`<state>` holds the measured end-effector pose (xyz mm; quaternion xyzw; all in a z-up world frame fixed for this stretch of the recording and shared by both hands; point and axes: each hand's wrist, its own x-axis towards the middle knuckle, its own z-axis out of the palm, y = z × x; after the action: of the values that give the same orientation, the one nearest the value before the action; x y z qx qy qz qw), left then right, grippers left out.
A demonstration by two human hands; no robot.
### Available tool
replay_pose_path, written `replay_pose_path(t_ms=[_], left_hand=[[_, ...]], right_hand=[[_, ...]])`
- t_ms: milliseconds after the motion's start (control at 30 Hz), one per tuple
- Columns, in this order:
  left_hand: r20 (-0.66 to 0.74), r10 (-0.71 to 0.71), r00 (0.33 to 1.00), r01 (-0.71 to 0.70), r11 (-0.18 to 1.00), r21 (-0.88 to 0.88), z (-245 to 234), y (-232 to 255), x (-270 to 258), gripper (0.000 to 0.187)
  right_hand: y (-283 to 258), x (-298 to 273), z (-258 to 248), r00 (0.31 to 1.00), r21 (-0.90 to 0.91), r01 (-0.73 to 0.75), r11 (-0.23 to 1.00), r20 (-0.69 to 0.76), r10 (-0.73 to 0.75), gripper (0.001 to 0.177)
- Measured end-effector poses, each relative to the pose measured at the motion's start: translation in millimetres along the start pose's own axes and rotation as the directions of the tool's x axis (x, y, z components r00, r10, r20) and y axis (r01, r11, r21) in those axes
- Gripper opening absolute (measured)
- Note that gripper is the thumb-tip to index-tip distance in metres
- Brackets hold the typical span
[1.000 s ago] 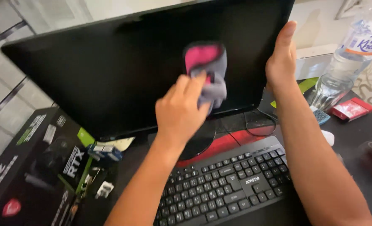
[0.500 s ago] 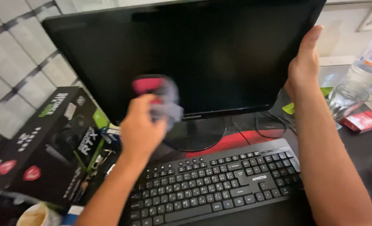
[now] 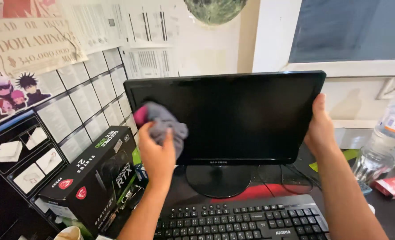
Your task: Wiping down a computer keyboard and the front and back surfaces of a desk monitor with a cleaning cloth.
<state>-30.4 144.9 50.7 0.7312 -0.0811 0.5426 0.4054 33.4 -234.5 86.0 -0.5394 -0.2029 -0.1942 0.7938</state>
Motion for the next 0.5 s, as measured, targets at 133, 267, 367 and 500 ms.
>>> replay_pose_path(t_ms=[133, 267, 367, 500], left_hand=[[0.009, -0.263, 0.965, 0.263, 0.964, -0.045, 4.0, 4.9, -25.6, 0.041], [0.612, 0.152, 0.776, -0.280, 0.953, 0.118, 4.9, 8.3, -51.2, 0.036], [0.630, 0.347, 0.695, -0.497, 0.865, 0.071, -1.9, -4.5, -33.5, 0.034], [0.041, 0.157, 0.987, -0.162, 0.947, 0.276, -31.7, -39.5, 2.2, 0.022]], right_hand=[[16.7, 3.6, -12.6, 0.990, -0.112, 0.088, 0.990, -0.097, -0.099, 0.075], [29.3, 4.1, -18.0, 0.960, -0.274, 0.123, 0.954, -0.212, -0.184, 0.080], [28.1, 5.3, -22.0, 0.947, -0.332, 0.087, 0.939, -0.266, -0.181, 0.084], [27.0, 7.8, -24.7, 0.949, -0.364, 0.028, 0.931, -0.284, -0.139, 0.086]])
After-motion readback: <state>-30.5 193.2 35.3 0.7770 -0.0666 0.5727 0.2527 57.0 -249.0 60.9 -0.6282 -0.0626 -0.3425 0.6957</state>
